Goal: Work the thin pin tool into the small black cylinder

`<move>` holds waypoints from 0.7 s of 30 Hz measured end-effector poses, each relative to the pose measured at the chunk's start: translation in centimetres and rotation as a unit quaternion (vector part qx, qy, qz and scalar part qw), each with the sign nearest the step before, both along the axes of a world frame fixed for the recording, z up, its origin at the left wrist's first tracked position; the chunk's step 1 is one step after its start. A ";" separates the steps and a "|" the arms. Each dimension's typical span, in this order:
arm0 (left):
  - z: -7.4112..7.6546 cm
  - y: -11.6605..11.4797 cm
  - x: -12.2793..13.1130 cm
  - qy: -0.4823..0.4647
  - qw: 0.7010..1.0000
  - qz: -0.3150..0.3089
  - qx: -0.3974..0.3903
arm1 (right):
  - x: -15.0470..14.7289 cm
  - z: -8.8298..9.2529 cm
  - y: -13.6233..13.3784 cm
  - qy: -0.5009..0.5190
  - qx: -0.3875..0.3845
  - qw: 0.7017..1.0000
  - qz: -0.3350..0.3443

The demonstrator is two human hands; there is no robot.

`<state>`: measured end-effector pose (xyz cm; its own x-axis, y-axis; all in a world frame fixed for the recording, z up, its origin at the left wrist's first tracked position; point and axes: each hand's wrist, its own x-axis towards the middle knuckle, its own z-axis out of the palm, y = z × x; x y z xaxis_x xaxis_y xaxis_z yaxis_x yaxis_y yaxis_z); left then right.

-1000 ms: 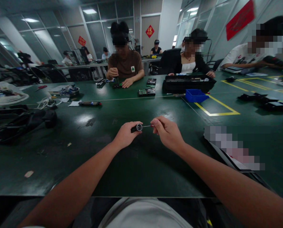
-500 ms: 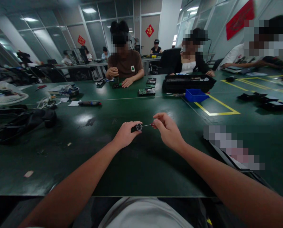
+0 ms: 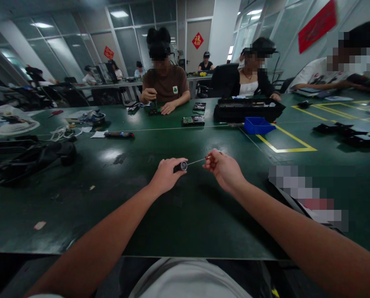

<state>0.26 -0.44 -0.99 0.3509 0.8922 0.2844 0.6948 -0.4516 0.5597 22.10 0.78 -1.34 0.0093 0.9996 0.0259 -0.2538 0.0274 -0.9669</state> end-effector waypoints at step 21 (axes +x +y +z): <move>-0.4 0.0 0.2 0.042 0.999 0.003 -0.006 | -0.3 1.9 -2.8 -0.356 0.262 0.896 -0.036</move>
